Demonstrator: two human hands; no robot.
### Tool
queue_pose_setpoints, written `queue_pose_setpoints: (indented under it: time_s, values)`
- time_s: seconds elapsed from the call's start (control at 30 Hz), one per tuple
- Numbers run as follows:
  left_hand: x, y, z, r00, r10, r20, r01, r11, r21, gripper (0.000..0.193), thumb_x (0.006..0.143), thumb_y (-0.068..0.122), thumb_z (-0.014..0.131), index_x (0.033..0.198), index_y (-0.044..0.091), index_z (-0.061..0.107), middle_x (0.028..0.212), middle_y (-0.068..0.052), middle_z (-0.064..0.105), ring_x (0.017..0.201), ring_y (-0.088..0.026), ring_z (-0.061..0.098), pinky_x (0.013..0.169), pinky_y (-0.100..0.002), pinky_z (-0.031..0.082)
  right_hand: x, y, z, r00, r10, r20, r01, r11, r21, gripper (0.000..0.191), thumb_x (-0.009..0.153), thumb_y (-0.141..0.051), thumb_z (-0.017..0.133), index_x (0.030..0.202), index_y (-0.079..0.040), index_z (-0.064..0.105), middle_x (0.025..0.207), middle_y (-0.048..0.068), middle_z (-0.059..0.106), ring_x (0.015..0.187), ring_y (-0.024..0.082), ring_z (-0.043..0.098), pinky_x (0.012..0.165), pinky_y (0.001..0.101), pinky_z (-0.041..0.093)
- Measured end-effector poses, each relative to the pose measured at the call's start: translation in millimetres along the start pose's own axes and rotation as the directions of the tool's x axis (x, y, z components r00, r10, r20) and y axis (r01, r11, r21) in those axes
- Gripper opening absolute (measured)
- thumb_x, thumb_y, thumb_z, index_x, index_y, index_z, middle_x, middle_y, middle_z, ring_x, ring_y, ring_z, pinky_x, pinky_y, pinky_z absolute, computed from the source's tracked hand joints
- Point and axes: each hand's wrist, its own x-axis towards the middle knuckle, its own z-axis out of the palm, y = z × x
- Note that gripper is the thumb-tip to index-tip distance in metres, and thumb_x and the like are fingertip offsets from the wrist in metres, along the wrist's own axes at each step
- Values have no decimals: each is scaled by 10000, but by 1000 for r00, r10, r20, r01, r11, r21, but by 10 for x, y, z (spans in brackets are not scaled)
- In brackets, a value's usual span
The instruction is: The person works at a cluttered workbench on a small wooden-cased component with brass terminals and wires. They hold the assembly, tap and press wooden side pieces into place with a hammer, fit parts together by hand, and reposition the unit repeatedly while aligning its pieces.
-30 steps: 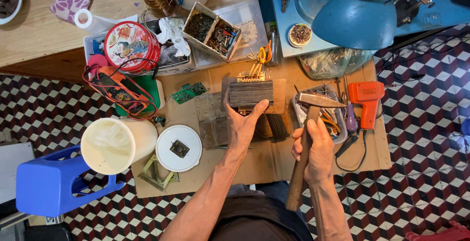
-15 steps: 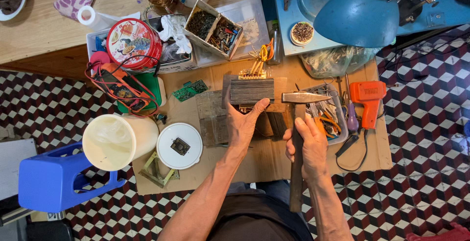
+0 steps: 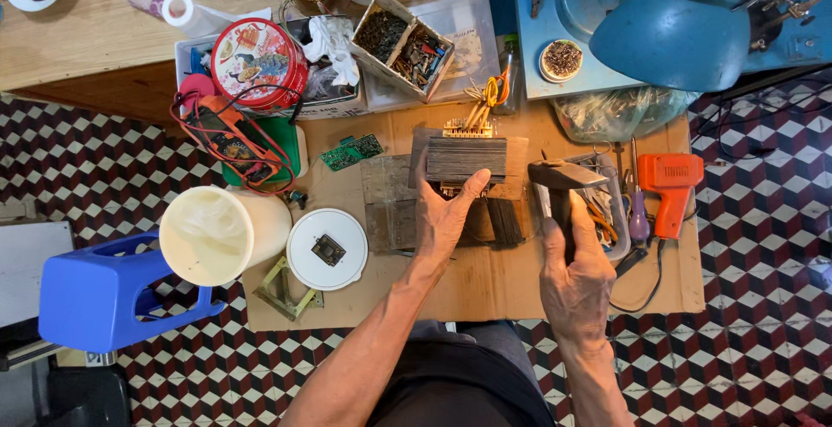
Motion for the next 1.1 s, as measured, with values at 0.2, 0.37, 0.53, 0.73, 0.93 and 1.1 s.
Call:
queue_pose_setpoints:
  time_s: [0.2,0.37,0.53,0.73,0.93,1.1]
  values:
    - [13,-8,-16,1000,15,-2,-15,1000,8,964,791,408,851,1526,25,360,1343,-138,621,1235,-225,597,1063,-360,481,3,-79,69,980,-198,23,196,938,-285,435,1004,-118,659,1432,-78,592,1205,217,713,1020,350,717,837,423,558]
    - [19,3,-22,1000,24,1,-24,1000,-20,938,789,414,849,1511,13,404,1309,-137,651,1204,-226,623,1051,-362,501,0,-111,67,992,-130,5,127,966,-223,452,1012,-127,661,1454,-87,573,1151,199,705,982,333,724,829,423,561]
    - [-1,39,-37,1000,-13,13,13,1000,-5,968,778,424,849,1520,27,371,1299,-132,652,1205,-219,621,1051,-358,498,-9,-126,88,990,-134,46,141,953,-267,456,998,-114,650,1446,-79,578,1159,209,697,974,342,718,818,426,563]
    - [9,11,-27,1000,-8,2,8,1000,7,1002,775,432,851,1535,27,340,1309,-140,642,1208,-227,617,1049,-358,498,-6,-111,116,987,-158,26,159,957,-241,431,1026,-123,630,1450,-78,561,1178,193,689,983,332,715,812,422,567]
    - [4,-39,-20,1000,14,1,-14,1000,-3,1001,781,438,851,1536,20,344,1315,-143,641,1204,-228,623,1042,-359,508,-23,-98,129,989,-142,27,145,959,-242,442,1009,-109,629,1443,-62,562,1145,187,687,965,332,706,805,421,560]
    - [2,-15,-28,1000,8,-8,-8,1000,18,981,785,438,845,1529,26,355,1307,-142,653,1201,-222,627,1037,-354,506,-23,-15,134,998,-56,15,56,998,14,418,1061,-162,595,1472,-104,553,1077,151,681,844,237,654,702,350,520]
